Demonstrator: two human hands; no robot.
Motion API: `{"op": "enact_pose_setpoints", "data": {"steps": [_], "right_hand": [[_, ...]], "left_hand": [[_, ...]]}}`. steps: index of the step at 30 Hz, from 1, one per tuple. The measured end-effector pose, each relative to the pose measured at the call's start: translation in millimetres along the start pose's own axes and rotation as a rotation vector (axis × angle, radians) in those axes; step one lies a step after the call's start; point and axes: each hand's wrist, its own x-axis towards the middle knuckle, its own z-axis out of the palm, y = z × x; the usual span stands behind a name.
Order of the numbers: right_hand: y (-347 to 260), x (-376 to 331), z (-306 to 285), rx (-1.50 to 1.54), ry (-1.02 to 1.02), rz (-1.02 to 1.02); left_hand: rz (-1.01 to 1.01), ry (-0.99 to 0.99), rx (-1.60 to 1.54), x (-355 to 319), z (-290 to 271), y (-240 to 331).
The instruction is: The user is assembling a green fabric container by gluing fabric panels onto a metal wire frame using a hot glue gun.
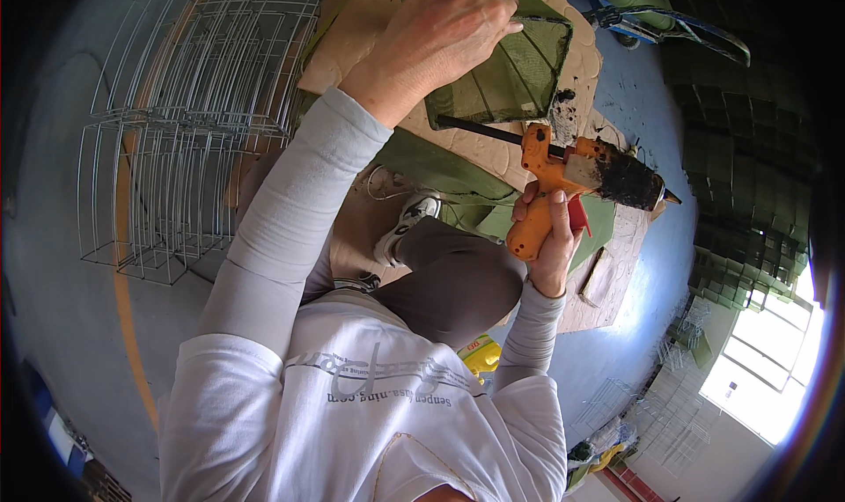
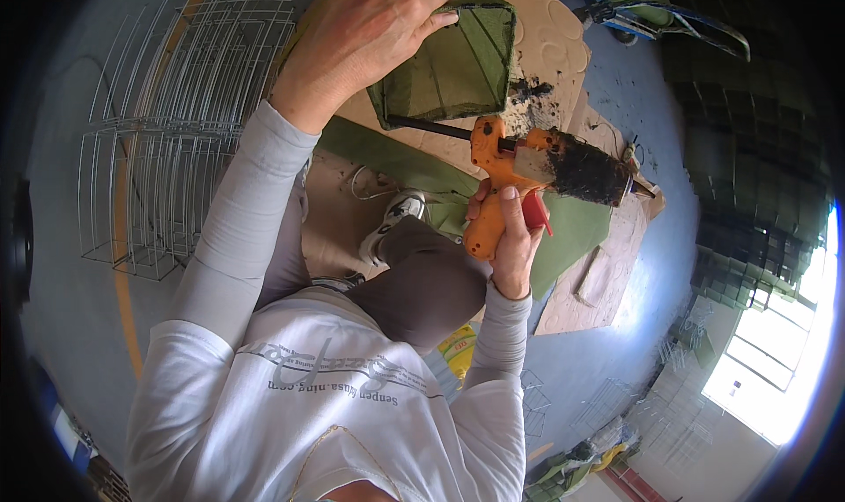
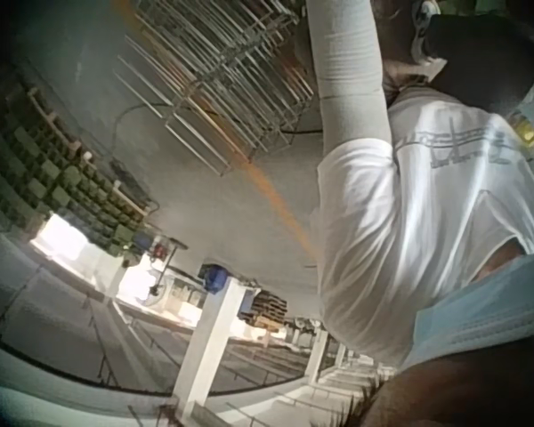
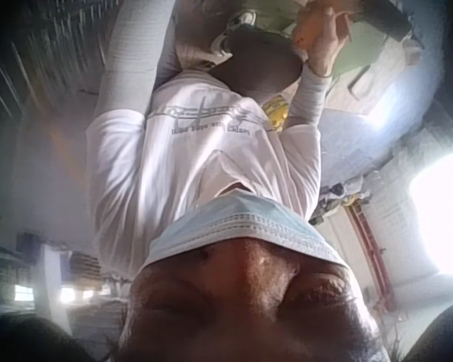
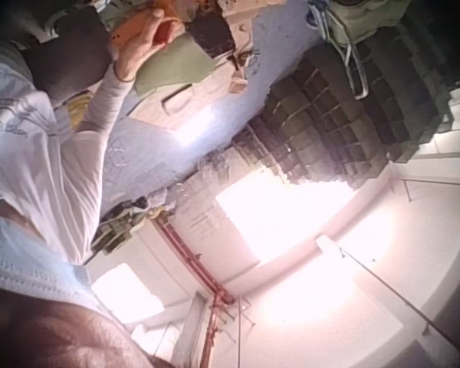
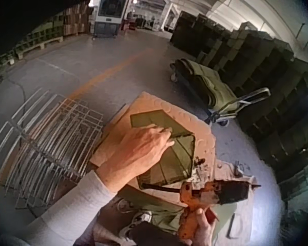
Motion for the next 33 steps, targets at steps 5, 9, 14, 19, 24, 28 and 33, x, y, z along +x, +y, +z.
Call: {"op": "enact_pose_setpoints", "data": {"steps": [5, 9, 14, 19, 24, 28, 33], "right_hand": [[-2.4, -2.6, 3.3, -0.073, 0.023, -0.044], [-2.2, -3.0, 2.6, -0.092, 0.028, -0.050], [-1.3, -7.8, 4.5, -0.156, 0.048, -0.074], [-0.8, -11.0, 10.3, -0.139, 0.059, -0.095], [0.8, -13.0, 9.2, -0.133, 0.075, -0.112], [2.6, -18.4, 9.4, -0.199, 0.060, -0.120], [5.0, -20.1, 14.5, -0.254, 0.070, -0.157]], "left_hand": [[-0.010, -0.011, -0.002, -1.0, 1.2, 0.1], [-0.026, -0.029, -0.015, -1.1, 1.8, 1.4], [-0.006, -0.008, 0.008, -2.5, 1.2, 0.9], [0.013, 0.020, -0.009, -2.6, 4.1, -0.1], [0.001, -0.016, 0.016, -3.2, 2.7, 1.4], [0.026, -0.011, 0.017, -3.5, 3.6, 2.6], [0.018, -0.008, 0.010, -3.4, 3.4, 4.0]]}}
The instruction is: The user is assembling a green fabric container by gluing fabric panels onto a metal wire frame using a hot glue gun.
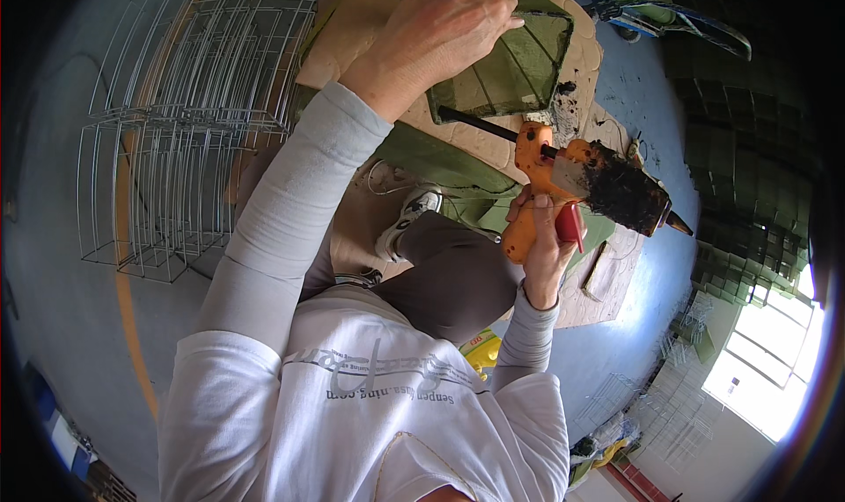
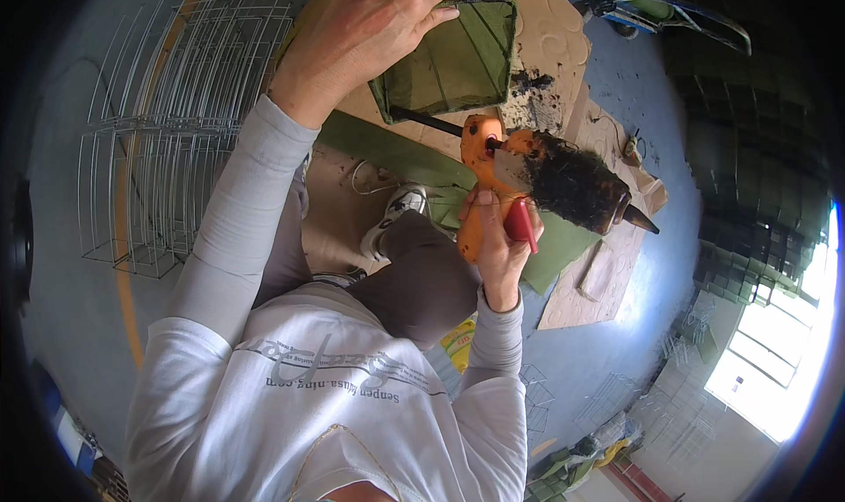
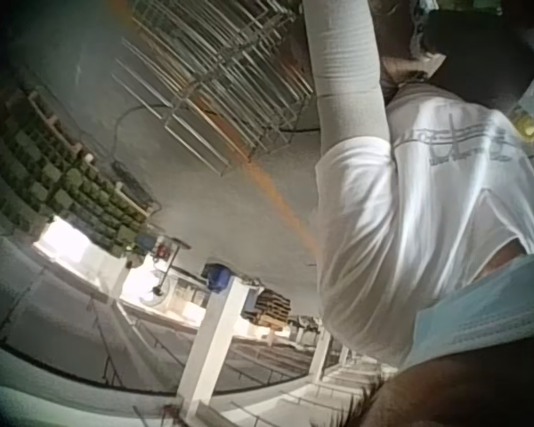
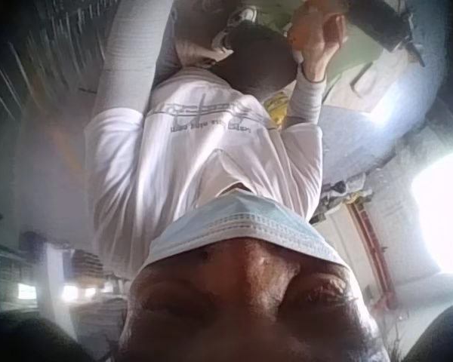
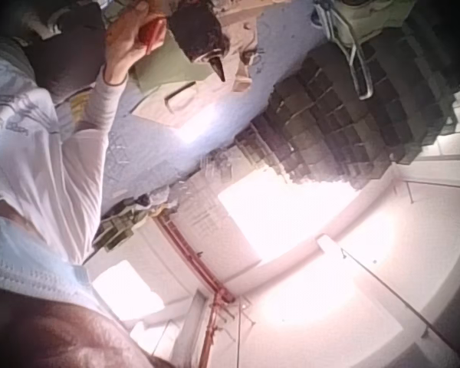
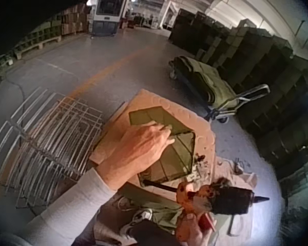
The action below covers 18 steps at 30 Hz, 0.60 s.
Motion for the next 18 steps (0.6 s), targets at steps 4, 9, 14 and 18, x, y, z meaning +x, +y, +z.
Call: {"op": "enact_pose_setpoints", "data": {"steps": [4, 9, 14, 18], "right_hand": [[0.4, 1.5, 1.1, -0.112, -0.049, -0.023], [-1.9, 1.7, 5.4, -0.137, -0.049, -0.008], [4.7, 8.4, 2.4, -0.207, -0.094, -0.075], [1.4, 8.6, -3.3, -0.274, -0.083, -0.119]], "left_hand": [[0.023, 0.039, -0.009, 0.5, 0.4, 1.6], [0.038, 0.045, 0.001, -1.3, 0.6, 3.6], [0.108, 0.108, 0.030, -8.2, 7.2, 5.4], [0.102, 0.046, 0.000, -9.6, 6.1, 4.4]]}}
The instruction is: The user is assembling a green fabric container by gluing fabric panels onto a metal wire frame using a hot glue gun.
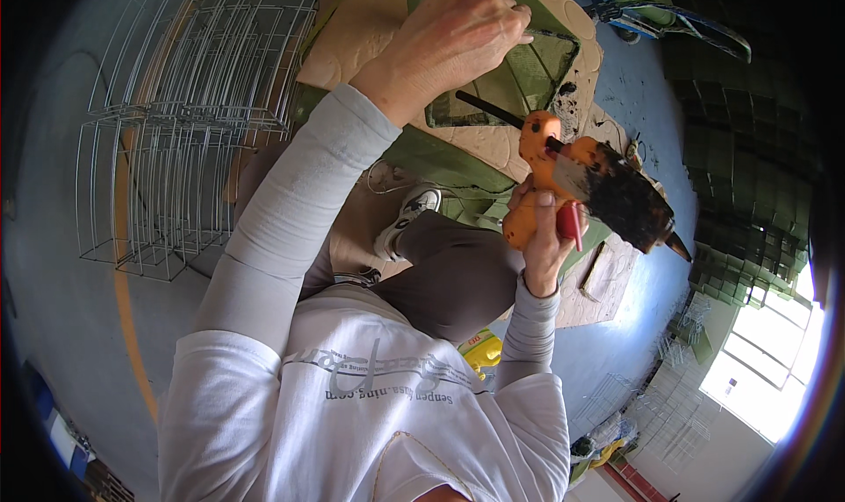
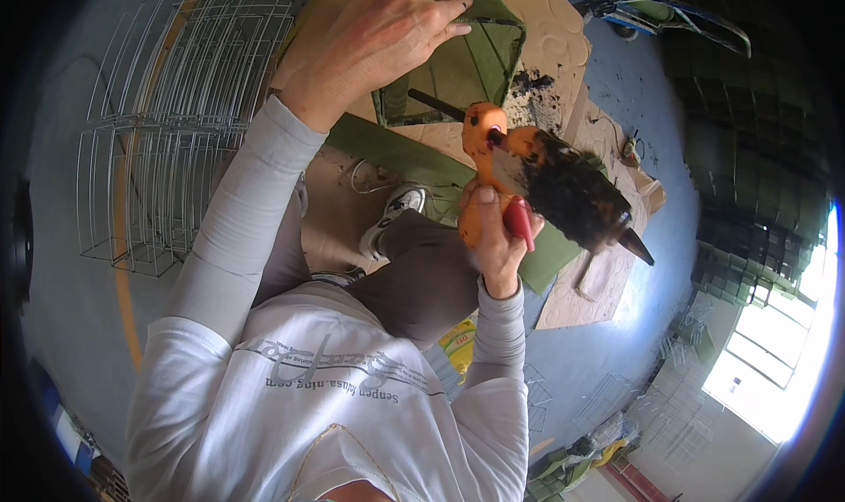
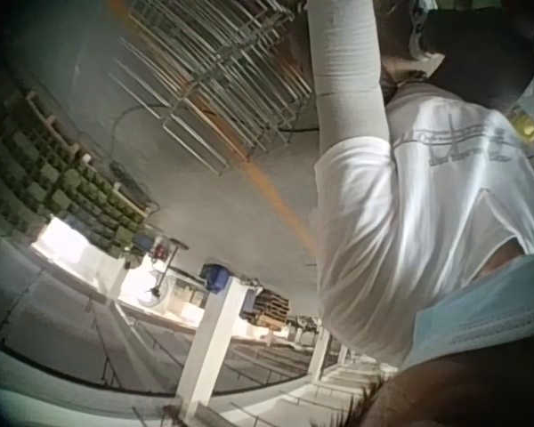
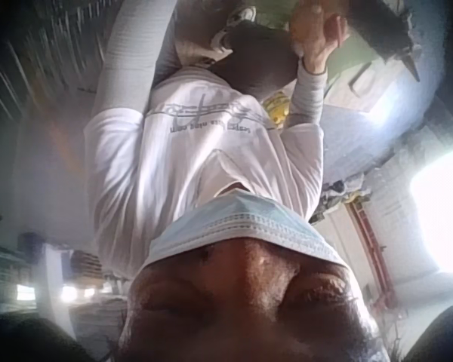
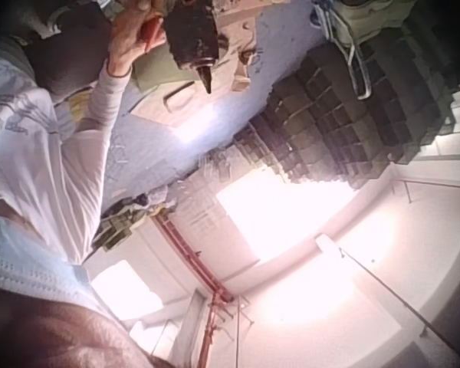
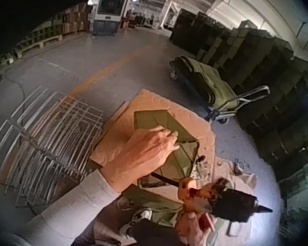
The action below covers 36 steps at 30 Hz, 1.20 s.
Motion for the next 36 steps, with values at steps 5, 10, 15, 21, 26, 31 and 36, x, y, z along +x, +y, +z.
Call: {"op": "enact_pose_setpoints", "data": {"steps": [5, 10, 15, 21, 26, 31, 36], "right_hand": [[-2.8, -12.3, -5.6, 0.333, -0.034, 0.005], [3.9, -14.2, -10.7, 0.355, -0.041, 0.069], [8.0, -11.9, -7.4, 0.307, 0.016, 0.134], [9.0, -7.3, -8.1, 0.201, -0.021, 0.116], [13.6, -2.0, -7.7, 0.067, 0.002, 0.035], [9.8, -11.9, -14.9, 0.286, 0.015, 0.036], [8.6, -19.3, -10.5, 0.342, -0.044, 0.044]], "left_hand": [[-0.031, -0.025, -0.003, 7.4, -4.9, -0.8], [-0.048, -0.035, -0.003, 4.7, -1.4, -1.3], [0.035, 0.151, 0.057, 1.5, 4.4, -4.4], [-0.027, 0.006, 0.024, 2.9, -0.4, -0.1], [-0.028, -0.036, -0.009, 5.3, -3.1, 1.6], [-0.005, -0.020, -0.032, 7.5, -1.9, 1.9], [0.053, 0.168, -0.004, 4.1, -0.6, -2.1]]}}
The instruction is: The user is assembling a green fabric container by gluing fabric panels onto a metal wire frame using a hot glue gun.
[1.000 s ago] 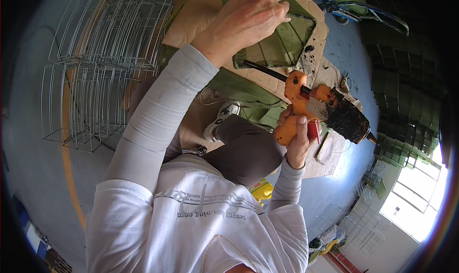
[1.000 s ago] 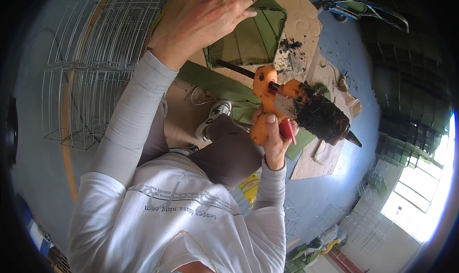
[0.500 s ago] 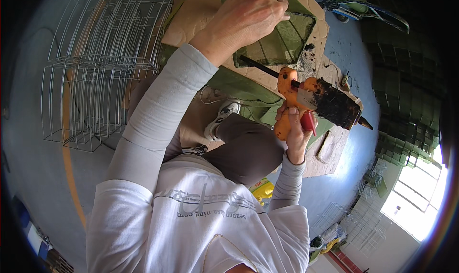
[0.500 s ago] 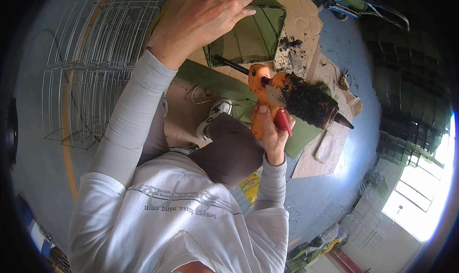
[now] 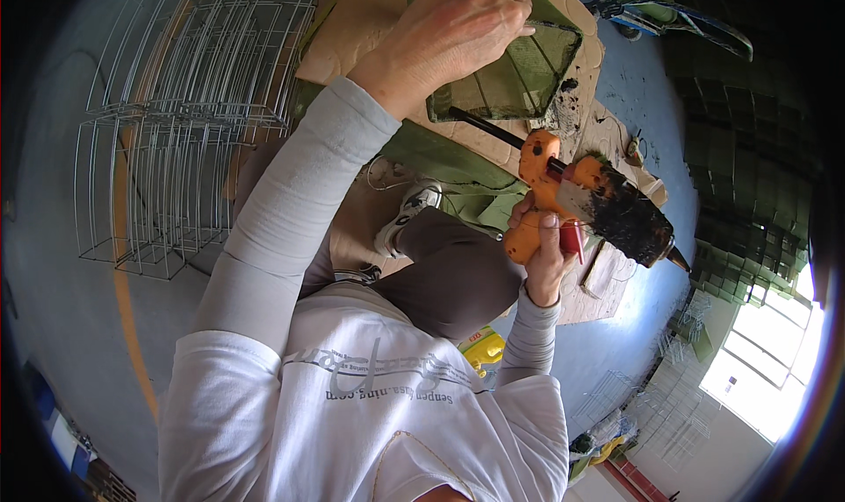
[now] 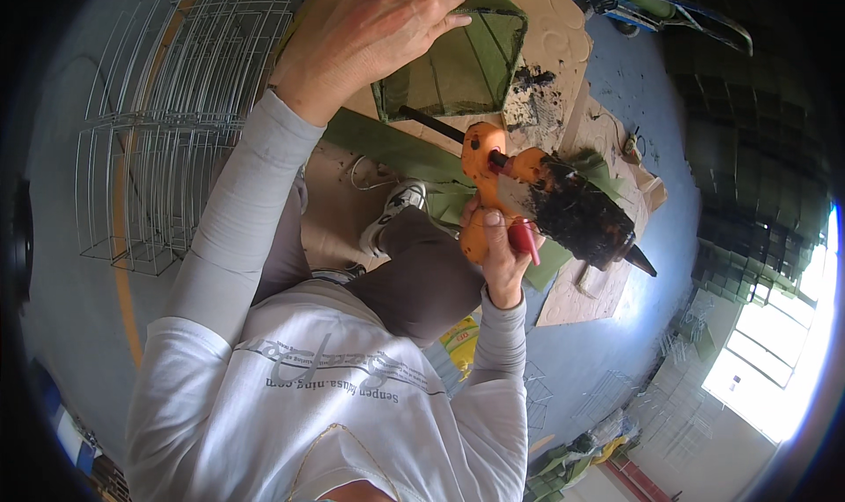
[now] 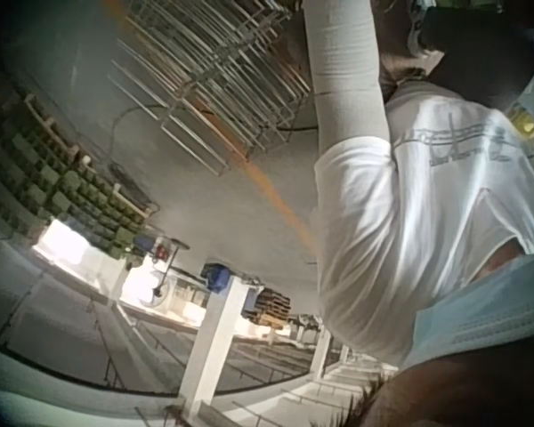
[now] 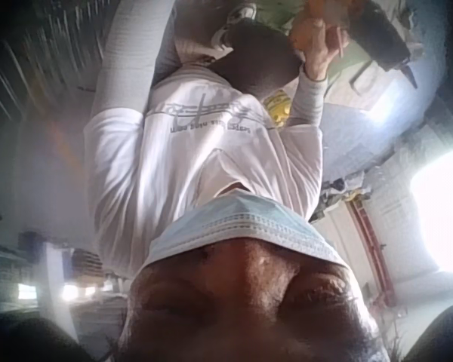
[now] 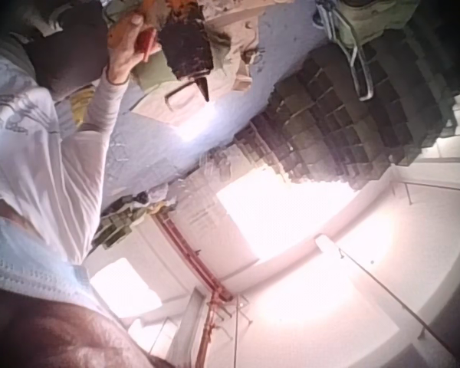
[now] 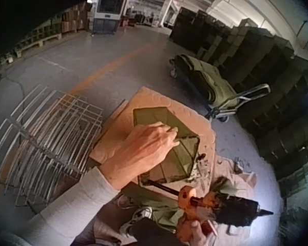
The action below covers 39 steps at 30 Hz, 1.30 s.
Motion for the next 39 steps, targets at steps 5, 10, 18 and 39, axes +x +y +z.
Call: {"op": "enact_pose_setpoints", "data": {"steps": [5, 10, 18, 39], "right_hand": [[1.0, 4.8, -0.8, -0.074, 0.033, 0.090], [8.3, 11.8, -2.3, -0.234, 0.002, 0.043], [5.0, 13.0, -38.2, 0.064, 0.076, -0.121], [151.8, 84.8, -106.1, 0.318, 0.192, 0.295]], "left_hand": [[-0.105, -0.255, -0.039, 2.2, -1.4, 3.3], [-0.092, -0.240, 0.001, 2.4, -1.5, 6.1], [-0.098, -0.124, -0.032, 3.4, -1.8, -7.6], [-0.212, -0.203, 0.059, 9.4, -18.0, -18.5]]}}
